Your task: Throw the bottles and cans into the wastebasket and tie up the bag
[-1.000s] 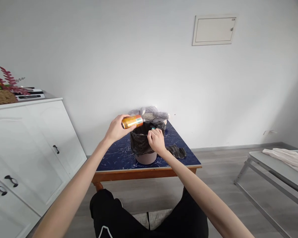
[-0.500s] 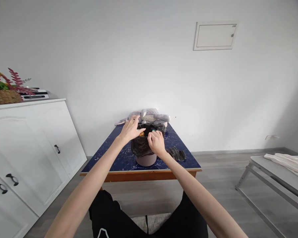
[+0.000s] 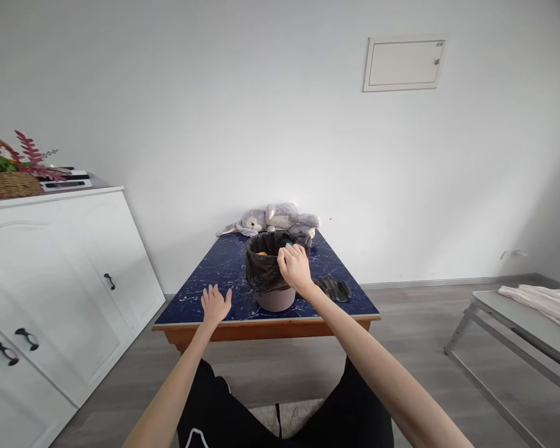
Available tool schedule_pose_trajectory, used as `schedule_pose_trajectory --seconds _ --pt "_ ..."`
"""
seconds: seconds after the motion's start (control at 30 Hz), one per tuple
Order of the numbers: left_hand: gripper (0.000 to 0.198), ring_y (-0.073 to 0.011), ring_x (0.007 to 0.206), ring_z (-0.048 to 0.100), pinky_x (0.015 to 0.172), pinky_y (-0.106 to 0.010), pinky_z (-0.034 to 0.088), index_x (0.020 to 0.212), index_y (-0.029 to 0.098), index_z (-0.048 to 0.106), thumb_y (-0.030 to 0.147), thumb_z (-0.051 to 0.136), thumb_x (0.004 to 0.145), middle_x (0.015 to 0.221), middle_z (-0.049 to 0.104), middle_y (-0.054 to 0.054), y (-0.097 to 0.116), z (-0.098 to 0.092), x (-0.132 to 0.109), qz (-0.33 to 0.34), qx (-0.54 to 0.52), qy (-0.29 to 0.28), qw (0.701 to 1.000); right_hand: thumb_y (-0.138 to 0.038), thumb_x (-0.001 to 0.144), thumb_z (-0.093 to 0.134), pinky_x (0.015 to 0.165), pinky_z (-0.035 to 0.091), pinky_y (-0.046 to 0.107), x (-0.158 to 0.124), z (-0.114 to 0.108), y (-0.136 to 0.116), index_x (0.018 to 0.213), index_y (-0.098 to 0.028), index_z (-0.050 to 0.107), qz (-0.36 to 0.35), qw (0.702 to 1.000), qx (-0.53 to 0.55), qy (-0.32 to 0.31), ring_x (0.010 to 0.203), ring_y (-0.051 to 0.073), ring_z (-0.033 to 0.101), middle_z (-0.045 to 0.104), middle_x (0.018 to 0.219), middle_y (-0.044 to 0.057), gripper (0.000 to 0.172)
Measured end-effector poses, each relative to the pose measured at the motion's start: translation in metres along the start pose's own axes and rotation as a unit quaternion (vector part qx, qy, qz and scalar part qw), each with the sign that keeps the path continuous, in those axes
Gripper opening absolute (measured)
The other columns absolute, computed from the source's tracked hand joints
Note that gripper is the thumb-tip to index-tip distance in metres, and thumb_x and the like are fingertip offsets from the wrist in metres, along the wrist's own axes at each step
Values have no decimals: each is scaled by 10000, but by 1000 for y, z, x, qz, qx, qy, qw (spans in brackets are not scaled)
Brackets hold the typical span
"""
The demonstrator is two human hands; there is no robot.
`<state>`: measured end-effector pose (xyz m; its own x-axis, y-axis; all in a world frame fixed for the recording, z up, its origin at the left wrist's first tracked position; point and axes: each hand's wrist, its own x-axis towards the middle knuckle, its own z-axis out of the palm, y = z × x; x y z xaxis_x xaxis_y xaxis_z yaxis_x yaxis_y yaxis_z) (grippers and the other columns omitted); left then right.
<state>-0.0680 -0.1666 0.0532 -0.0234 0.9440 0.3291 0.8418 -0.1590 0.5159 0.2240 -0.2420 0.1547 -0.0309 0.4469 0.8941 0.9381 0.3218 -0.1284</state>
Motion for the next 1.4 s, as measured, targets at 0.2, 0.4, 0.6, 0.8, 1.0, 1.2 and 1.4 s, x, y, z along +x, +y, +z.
schedule_pose_trajectory --seconds 0.2,0.4,0.6,0.8,1.0,1.2,1.4 --pt "1023 -451 1652 143 1328 -599 98 1643 -16 373 724 353 937 1757 204 -266 -41 17 -15 10 93 -132 987 -323 1130 402 989 405 397 3 0 5 815 -258 551 -13 999 -9 -28 906 260 553 615 839 63 355" --pt "1215 -474 1652 33 1313 -656 51 1700 29 268 913 303 867 1775 93 -229 -46 26 -14 29 136 -188 972 -522 1044 572 1004 420 436 5 3 12 898 -246 587 -38 997 -15 -71 991 308 550 635 947 98 312" --pt "1316 -495 1641 -28 1304 -682 23 1715 64 241 999 343 795 1781 55 -223 -46 30 -18 36 140 -197 970 -589 1004 604 1004 437 492 4 7 17 980 -231 596 -49 994 -13 -95 1029 348 539 621 1008 133 359" --pt "1313 -496 1641 -43 1300 -687 27 1721 88 236 1010 331 791 1786 63 -206 -45 31 -23 39 133 -198 970 -602 989 622 1017 438 507 4 6 17 998 -221 604 -47 993 5 -108 1051 359 539 610 1029 145 382" --pt "1311 -484 1650 -3 1307 -670 23 1717 75 244 1008 301 797 1784 61 -209 -40 28 -27 31 140 -195 970 -555 989 639 1049 431 511 5 -1 13 959 -225 620 -30 991 64 -115 1053 354 571 642 990 136 332" --pt "1300 -471 1654 -16 1315 -654 23 1714 103 273 1008 324 783 1792 88 -183 -36 23 -32 27 124 -191 973 -530 1016 616 953 513 423 13 -26 13 1031 -246 644 21 978 180 -105 1021 289 664 735 1001 93 286" --pt "1334 -463 1656 -45 1316 -625 -61 1692 69 321 994 436 737 1787 85 -203 -32 19 -36 9 52 -180 982 -489 1026 565 1000 526 408 18 -56 34 1156 -231 627 168 956 241 -1 1105 261 684 738 1166 123 296"
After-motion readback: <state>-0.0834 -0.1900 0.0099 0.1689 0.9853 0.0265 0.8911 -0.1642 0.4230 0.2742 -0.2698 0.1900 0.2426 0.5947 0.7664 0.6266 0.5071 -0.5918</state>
